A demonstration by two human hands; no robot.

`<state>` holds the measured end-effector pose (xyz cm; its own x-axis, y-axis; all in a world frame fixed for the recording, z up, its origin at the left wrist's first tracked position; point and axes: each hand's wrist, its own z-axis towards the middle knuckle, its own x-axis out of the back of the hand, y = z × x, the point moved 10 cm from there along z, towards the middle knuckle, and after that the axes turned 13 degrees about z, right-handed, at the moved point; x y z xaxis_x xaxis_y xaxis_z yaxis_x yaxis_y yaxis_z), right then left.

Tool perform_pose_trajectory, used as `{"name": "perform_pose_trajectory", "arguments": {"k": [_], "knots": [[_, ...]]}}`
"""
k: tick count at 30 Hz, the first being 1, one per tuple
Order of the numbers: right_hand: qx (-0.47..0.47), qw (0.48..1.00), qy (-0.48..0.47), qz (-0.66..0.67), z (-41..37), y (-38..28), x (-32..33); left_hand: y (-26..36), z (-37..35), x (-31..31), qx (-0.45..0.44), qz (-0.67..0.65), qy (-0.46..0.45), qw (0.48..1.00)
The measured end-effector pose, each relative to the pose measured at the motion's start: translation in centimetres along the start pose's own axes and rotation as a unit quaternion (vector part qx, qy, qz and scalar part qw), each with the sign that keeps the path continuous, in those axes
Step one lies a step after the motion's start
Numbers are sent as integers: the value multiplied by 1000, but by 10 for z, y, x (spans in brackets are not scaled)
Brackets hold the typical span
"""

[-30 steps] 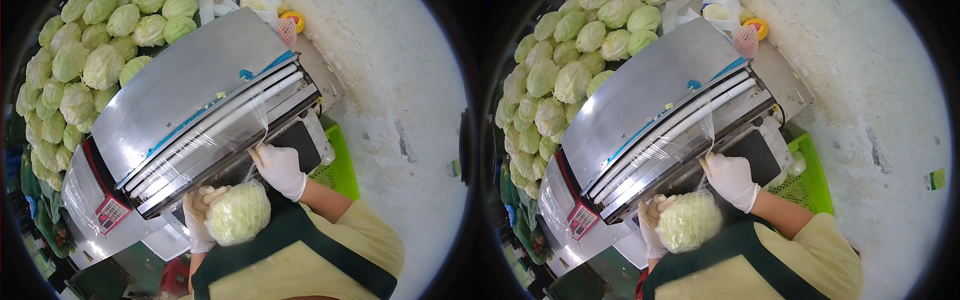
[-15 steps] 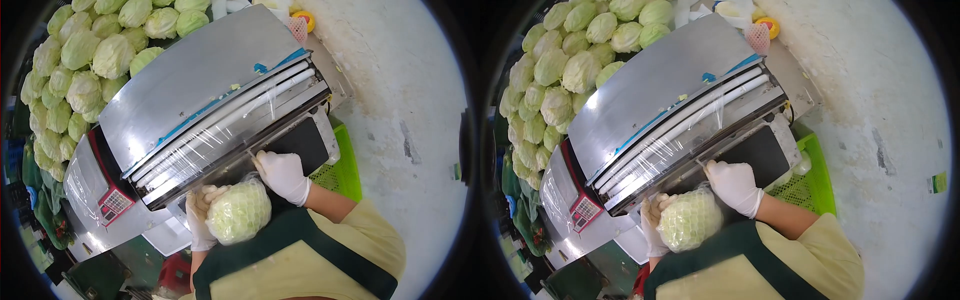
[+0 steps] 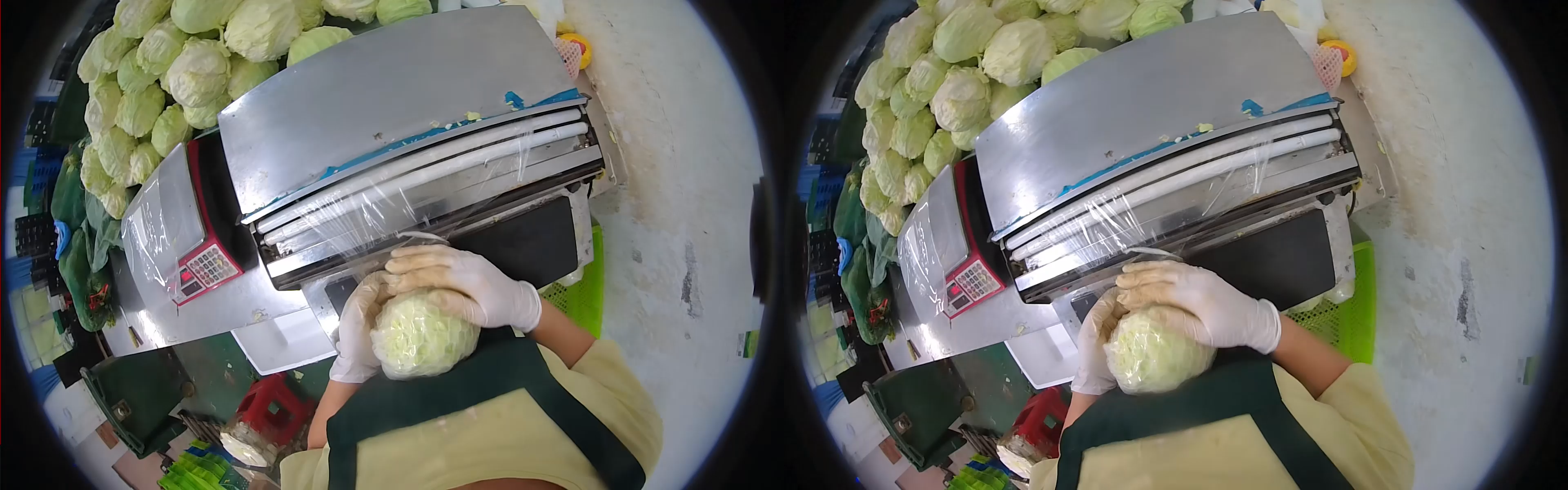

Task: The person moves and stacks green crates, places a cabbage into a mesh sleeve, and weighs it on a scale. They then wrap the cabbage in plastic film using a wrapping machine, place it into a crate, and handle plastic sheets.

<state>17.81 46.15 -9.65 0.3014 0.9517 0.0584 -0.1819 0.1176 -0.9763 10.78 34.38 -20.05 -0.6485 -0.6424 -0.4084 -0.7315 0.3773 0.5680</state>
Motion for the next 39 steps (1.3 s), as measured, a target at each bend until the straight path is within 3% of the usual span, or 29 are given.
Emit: {"name": "perform_pose_trajectory", "arguments": {"k": [2,5,8,14,21,29,32,36,39], "knots": [[-27,992,-47,113,3,23,-14,6,-5,1,-16,33,-10,999],[-122,977,-59,166,1,41,-28,5,-11,12,-29,53,-2,998],[-148,970,-118,149,1,45,-45,5,-16,21,-40,59,2,997],[-160,960,-140,181,10,44,-74,-7,-38,44,-32,-2,23,999],[-145,955,-100,238,-2,42,-116,-14,-75,47,-86,-87,-33,992],[-163,947,-54,271,-32,7,-173,-68,-137,113,-106,-61,-34,992],[-190,892,-47,407,-51,-3,-198,-60,-166,106,-164,-61,-68,982],[-218,706,9,674,-84,-1,-241,-45,-188,102,-282,71,-115,950],[-272,664,46,695,-114,-5,-251,-12,-216,54,-386,184,-215,878]]}}
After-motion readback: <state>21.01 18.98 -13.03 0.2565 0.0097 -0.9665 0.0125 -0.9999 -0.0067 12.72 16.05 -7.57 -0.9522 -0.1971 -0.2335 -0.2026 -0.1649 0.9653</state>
